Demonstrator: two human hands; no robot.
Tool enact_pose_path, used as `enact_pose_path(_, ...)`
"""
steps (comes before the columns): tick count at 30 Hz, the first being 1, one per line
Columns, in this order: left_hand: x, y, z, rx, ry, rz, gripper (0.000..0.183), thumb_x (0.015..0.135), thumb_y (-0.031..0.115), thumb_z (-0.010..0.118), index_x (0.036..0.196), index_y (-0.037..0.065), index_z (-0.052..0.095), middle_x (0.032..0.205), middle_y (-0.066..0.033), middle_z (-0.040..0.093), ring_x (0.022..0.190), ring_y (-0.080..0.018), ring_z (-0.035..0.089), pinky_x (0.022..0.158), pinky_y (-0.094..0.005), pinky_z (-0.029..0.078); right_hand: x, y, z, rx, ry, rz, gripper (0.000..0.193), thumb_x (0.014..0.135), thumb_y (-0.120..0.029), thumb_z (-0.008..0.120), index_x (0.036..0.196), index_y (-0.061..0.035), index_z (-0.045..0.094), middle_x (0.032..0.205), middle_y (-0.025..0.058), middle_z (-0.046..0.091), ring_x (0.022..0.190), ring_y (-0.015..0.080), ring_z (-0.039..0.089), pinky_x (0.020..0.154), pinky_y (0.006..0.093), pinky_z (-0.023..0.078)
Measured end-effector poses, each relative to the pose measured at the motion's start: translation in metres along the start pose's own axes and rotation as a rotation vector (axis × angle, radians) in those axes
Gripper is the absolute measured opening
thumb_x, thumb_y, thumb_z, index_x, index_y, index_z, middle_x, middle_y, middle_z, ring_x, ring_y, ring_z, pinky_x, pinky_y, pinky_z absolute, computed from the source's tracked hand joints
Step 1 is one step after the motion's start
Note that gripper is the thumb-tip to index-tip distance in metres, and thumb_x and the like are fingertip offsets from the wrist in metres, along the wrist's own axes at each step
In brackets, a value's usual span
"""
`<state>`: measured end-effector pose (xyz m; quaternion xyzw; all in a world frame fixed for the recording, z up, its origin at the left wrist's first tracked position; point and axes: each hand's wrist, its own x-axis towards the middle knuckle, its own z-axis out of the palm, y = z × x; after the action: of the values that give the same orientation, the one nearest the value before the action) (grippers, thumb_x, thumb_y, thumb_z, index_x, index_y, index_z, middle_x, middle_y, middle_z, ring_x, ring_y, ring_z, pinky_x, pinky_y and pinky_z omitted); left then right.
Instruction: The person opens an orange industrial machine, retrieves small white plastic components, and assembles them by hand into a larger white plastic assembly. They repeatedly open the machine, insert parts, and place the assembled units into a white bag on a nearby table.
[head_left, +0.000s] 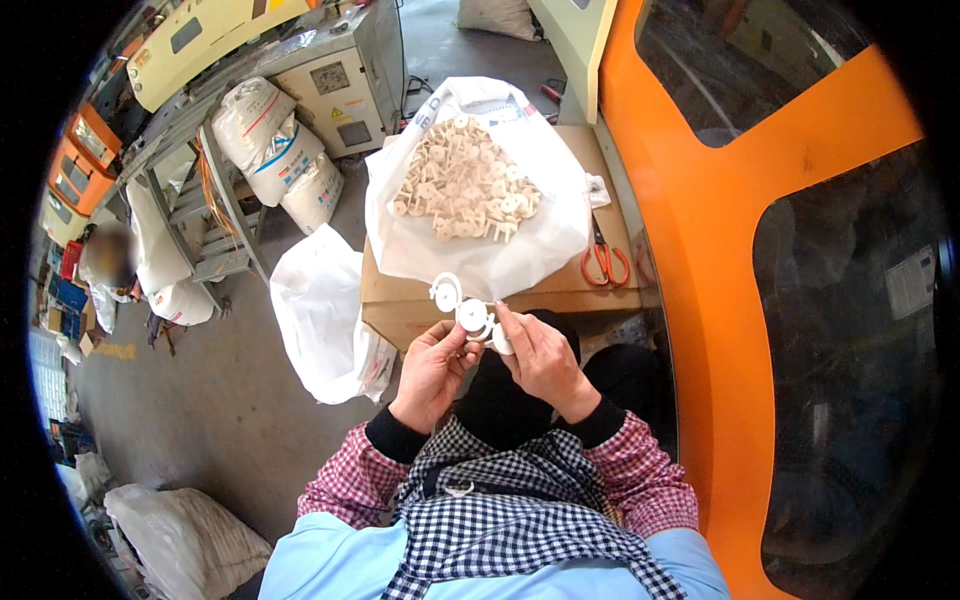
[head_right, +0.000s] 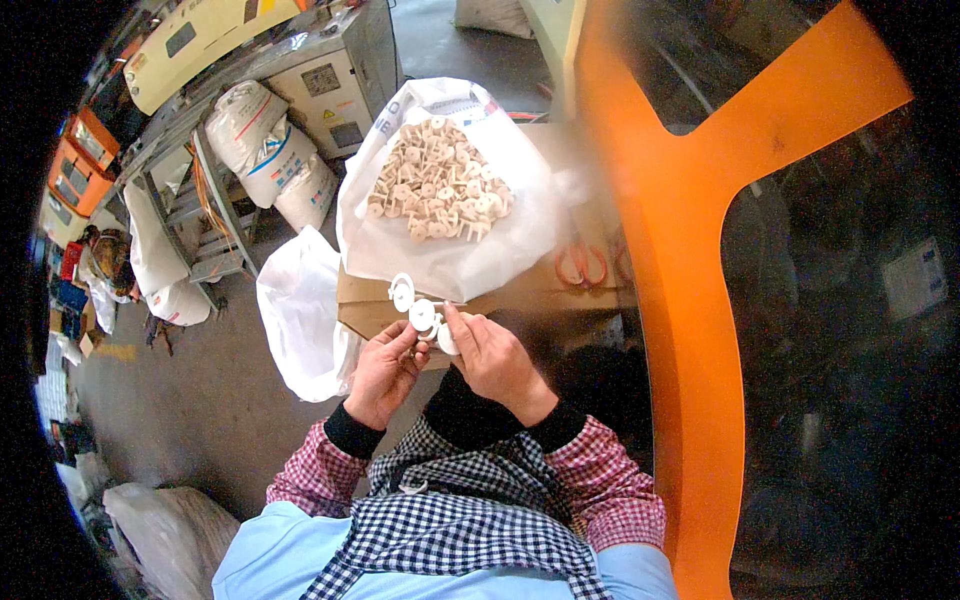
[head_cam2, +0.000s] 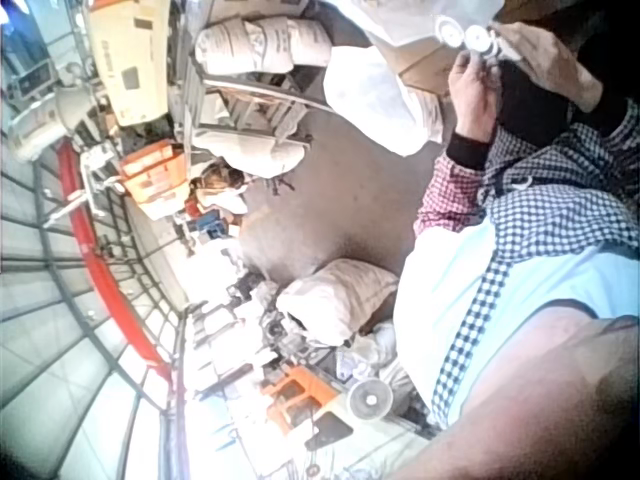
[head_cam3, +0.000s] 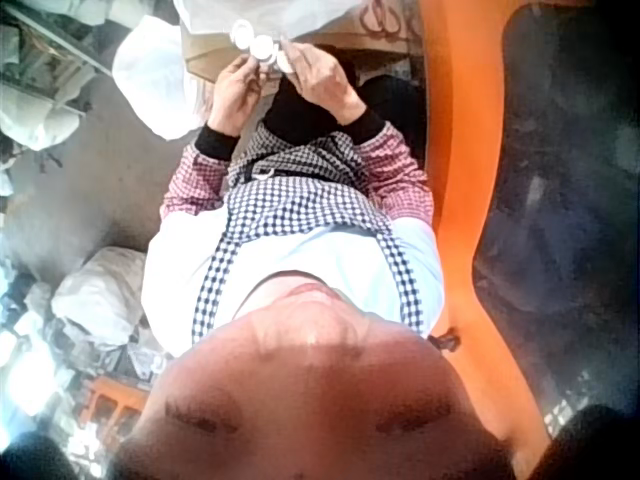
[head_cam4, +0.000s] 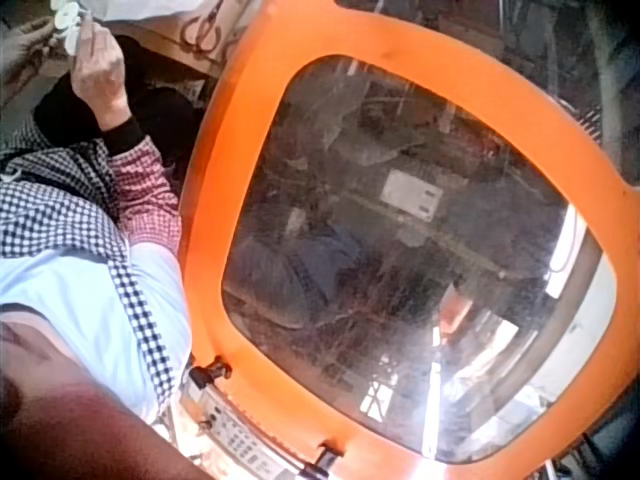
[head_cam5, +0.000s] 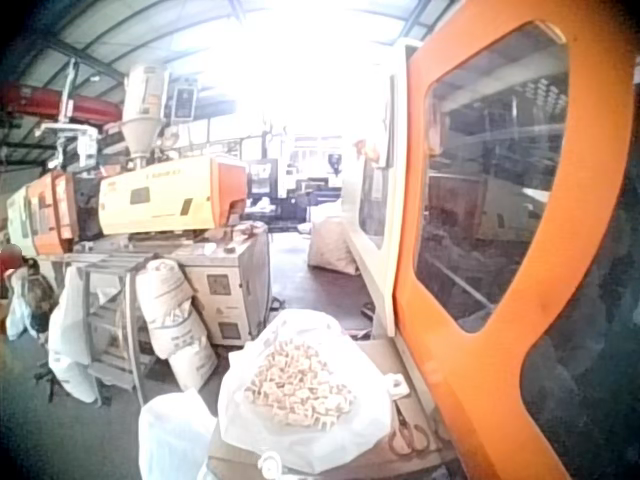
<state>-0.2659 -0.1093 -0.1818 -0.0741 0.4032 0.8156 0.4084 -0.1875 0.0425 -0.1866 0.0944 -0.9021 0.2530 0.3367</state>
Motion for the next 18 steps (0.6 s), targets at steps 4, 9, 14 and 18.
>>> enact_pose_path(4, 0.001, -0.003, -0.001, 0.238, 0.007, 0.32, 0.01, 0.091, 0.006, 0.051, 0.096, -0.003, 0.053, 0.085, -0.0086, 0.061, 0.069, -0.0134, 0.061, 0.062, -0.022, 0.051, 0.002, 0.003, 0.002, 0.484, -0.106, 0.507, 0.024, 0.087, -0.017, 0.051, 0.097, 0.0046, 0.055, 0.069, 0.013, 0.056, 0.056, 0.0233, 0.056, 0.05, 0.0321, 0.046)
enact_pose_path(9, 0.004, 0.005, -0.01, 1.349, -0.117, 1.435, 0.022, 0.074, -0.009, 0.055, 0.095, -0.005, 0.058, 0.087, -0.0148, 0.059, 0.075, -0.0254, 0.06, 0.064, -0.0326, 0.05, 0.018, 0.028, 0.034, 1.053, -0.173, 0.961, 0.034, 0.091, -0.025, 0.039, 0.077, -0.0006, 0.057, 0.058, 0.0038, 0.053, 0.042, 0.0133, 0.045, 0.04, 0.0251, 0.036)
enact_pose_path(14, 0.011, 0.014, -0.012, 1.428, -0.044, 1.547, 0.026, 0.072, -0.008, 0.054, 0.099, -0.005, 0.056, 0.084, -0.0155, 0.056, 0.071, -0.0269, 0.057, 0.062, -0.0332, 0.048, 0.064, 0.101, 0.079, 0.711, -0.232, 1.159, 0.042, 0.092, -0.035, 0.041, 0.091, 0.0028, 0.06, 0.066, 0.0111, 0.059, 0.052, 0.0149, 0.05, 0.051, 0.03, 0.043)
enact_pose_path(18, 0.014, 0.013, -0.005, 0.924, 0.127, 1.011, 0.005, 0.087, -0.001, 0.051, 0.089, -0.002, 0.054, 0.077, -0.0084, 0.055, 0.062, -0.0144, 0.053, 0.056, -0.0251, 0.044, 0.091, 0.121, 0.07, 0.217, -0.114, 1.083, 0.053, 0.093, -0.044, 0.039, 0.1, 0.0059, 0.055, 0.079, 0.0218, 0.061, 0.066, 0.0246, 0.059, 0.063, 0.0328, 0.047)
